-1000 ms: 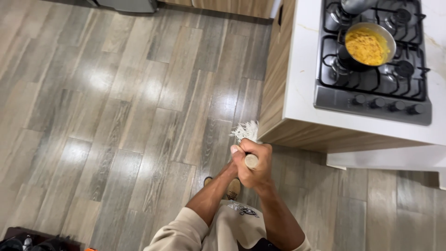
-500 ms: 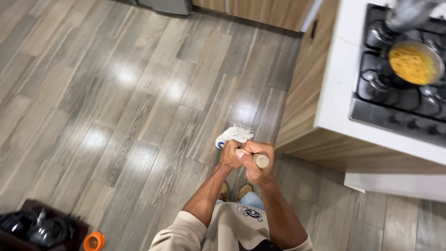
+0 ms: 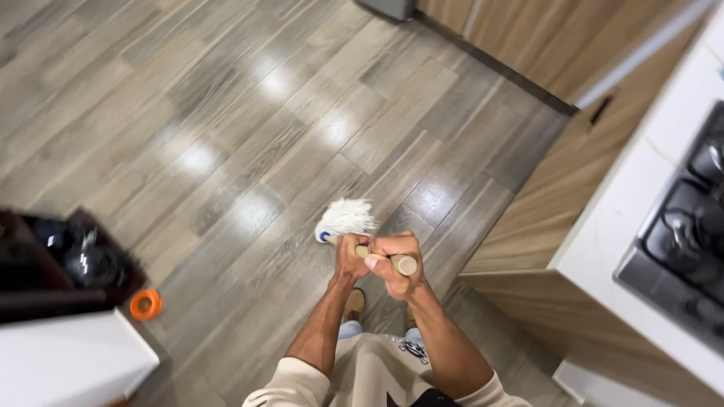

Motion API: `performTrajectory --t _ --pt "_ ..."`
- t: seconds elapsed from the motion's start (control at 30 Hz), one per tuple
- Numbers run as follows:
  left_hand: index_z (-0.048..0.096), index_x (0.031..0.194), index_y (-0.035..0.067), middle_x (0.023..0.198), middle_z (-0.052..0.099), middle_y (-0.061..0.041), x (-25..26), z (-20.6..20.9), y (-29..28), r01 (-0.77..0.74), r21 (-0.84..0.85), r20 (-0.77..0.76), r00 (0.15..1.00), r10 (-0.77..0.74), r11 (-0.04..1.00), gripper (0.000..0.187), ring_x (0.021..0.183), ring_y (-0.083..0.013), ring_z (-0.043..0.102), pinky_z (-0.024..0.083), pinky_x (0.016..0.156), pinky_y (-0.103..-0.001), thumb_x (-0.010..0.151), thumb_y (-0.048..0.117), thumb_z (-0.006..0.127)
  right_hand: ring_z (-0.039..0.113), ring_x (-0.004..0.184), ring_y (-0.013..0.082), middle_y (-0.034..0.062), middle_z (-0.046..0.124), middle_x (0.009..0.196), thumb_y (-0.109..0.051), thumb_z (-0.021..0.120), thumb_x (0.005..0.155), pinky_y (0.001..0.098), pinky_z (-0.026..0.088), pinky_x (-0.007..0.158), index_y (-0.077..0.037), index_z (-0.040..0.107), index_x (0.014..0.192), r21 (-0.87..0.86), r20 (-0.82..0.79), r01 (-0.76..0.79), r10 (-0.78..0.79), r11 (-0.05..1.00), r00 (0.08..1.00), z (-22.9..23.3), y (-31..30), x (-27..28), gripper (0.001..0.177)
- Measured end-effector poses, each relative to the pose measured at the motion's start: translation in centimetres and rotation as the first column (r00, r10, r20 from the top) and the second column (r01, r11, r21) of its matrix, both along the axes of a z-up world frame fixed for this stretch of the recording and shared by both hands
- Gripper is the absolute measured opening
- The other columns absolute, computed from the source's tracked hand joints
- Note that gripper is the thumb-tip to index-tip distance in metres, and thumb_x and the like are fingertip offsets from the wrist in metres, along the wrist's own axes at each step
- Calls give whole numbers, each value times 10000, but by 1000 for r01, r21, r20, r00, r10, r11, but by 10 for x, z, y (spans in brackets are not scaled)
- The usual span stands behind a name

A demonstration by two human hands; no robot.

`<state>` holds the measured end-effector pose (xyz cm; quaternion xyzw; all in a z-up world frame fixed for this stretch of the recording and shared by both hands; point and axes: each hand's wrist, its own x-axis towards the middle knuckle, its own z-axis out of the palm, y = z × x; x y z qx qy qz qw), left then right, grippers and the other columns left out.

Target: The person mops the wood-look floor of a home, pushing a string mop back and forth across the hallway, kitchen, and laundry area while a cat walks nearby. At the end they carry the mop to the laundry corner and pull the mop head off the handle.

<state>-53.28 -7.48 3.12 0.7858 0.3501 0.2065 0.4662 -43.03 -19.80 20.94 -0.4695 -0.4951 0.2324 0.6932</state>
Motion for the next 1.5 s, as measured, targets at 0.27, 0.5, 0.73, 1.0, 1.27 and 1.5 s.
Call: performTrajectory --t 0.27,0.5,0.73,1.0,1.27,1.5 --pt "763 711 -22 611 687 -189 4 -6 -71 -367 -94 -87 929 360 925 416 527 -293 682 520 590 -468 1004 272 787 431 511 167 26 449 601 -295 705 971 385 338 546 -71 457 672 -63 -15 -391 391 918 920 -4 -30 52 449" --pt "833 754 80 699 785 -132 62 -8 -134 -489 -69 195 848 492 870 226 611 -197 750 590 592 -433 828 288 881 379 463 171 31 390 558 -220 702 954 386 298 518 -63 443 648 -163 68 -457 472 874 879 31 -58 106 431" --pt "419 612 61 568 424 -72 125 -52 -146 -349 -58 319 881 349 935 493 558 -206 407 328 540 -471 774 234 851 414 440 213 69 422 563 -85 698 921 400 328 506 -47 441 666 -192 220 -381 418 904 881 70 -85 116 364" --pt "553 834 18 755 554 -64 140 -74 -197 264 -753 654 401 642 602 312 723 -176 578 454 661 -406 974 200 765 456 541 264 95 447 630 -50 687 1012 426 384 589 -43 481 752 -97 401 -221 242 970 884 79 -102 70 331" --pt "633 874 57 809 646 -56 72 -4 -224 180 -690 624 638 451 701 290 768 -169 645 514 697 -394 992 281 774 453 461 130 48 479 542 -100 735 1041 362 359 474 -47 508 690 -200 271 -13 68 980 960 67 -133 10 422" --pt "755 929 72 848 766 -101 12 26 -227 -178 -37 347 920 180 983 287 795 -190 748 589 689 -416 939 349 831 496 558 36 -27 598 627 -98 700 1078 298 356 486 -75 526 715 -43 -42 -113 111 993 993 46 -167 -17 403"
